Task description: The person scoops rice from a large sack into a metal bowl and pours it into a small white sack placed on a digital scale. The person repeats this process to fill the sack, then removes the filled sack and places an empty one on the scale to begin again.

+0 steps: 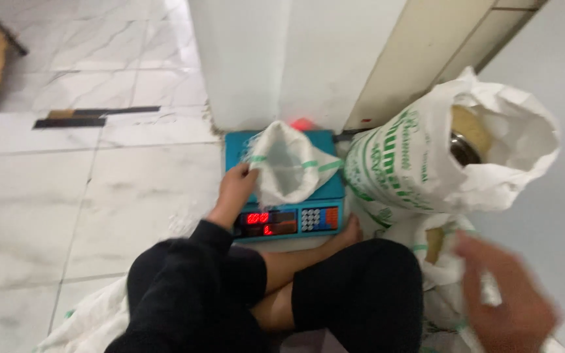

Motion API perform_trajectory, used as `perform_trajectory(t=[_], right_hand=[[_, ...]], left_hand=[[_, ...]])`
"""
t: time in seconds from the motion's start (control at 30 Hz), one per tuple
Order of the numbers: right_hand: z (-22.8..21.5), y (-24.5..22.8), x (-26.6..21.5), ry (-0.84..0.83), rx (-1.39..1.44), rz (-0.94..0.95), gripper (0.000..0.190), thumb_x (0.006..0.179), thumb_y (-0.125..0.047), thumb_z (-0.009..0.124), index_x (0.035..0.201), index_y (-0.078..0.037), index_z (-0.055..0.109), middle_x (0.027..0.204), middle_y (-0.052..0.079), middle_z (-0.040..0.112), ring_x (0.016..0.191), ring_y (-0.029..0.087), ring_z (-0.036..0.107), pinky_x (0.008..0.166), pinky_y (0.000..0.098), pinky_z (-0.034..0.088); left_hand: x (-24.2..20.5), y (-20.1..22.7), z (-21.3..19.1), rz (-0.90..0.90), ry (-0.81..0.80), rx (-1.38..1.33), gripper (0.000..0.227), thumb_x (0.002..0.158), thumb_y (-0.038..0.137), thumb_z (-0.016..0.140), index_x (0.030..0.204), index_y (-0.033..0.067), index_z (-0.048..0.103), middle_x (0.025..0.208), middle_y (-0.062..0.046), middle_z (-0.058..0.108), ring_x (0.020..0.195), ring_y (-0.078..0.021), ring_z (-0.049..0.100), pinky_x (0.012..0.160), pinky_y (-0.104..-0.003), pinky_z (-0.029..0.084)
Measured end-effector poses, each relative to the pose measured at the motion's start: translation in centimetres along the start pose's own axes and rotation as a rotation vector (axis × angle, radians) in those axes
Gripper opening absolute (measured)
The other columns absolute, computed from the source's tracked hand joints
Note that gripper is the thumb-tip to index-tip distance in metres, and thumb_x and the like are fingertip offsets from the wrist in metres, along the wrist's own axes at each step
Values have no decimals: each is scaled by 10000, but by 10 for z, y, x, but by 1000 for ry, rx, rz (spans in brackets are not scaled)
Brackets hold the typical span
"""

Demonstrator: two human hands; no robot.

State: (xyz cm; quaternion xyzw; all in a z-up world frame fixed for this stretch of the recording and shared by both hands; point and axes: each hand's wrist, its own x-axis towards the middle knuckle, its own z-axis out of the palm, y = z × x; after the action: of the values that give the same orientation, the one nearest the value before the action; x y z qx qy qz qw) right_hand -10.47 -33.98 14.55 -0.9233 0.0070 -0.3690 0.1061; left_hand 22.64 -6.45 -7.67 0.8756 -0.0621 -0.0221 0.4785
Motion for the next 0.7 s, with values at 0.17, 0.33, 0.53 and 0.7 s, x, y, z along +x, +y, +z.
perform_trajectory(t=[0.17, 0.33, 0.53, 0.7], right_hand=[[-9, 94, 124, -119, 91, 227, 154, 1060, 67, 518, 1069, 61, 671, 1106, 168, 688, 966, 257, 654, 915, 334, 464], [91, 207, 218, -791, -291, 562, 261, 902, -286, 548, 861, -117, 743, 860, 55, 759, 819, 205, 650, 719, 352, 436], [203, 298, 198, -1272, -597, 438, 344, 829, -194, 653, 1147, -63, 662, 1090, 131, 721, 936, 284, 702, 752, 360, 576], [207, 310, 213, -1105, -547, 558, 285, 818, -157, 608, 1076, -68, 689, 1051, 135, 703, 878, 292, 689, 651, 366, 569]], left_hand=[[-14, 33, -16, -51, -84, -126, 245, 876, 339, 542, 828, 132, 665, 743, -23, 619, 736, -152, 543, 667, -331, 390], [-27, 93, -36, -282, -146, -275, 276, 912, 314, 560, 1004, 96, 702, 996, -35, 676, 865, -170, 606, 725, -334, 468], [-31, 118, -45, -440, -180, -314, 343, 925, 307, 531, 1159, 106, 681, 1116, -58, 674, 974, -213, 626, 850, -382, 521], [-23, 127, -50, -532, -169, -281, 475, 907, 322, 552, 1326, 100, 593, 1144, -74, 667, 985, -231, 614, 861, -406, 519]])
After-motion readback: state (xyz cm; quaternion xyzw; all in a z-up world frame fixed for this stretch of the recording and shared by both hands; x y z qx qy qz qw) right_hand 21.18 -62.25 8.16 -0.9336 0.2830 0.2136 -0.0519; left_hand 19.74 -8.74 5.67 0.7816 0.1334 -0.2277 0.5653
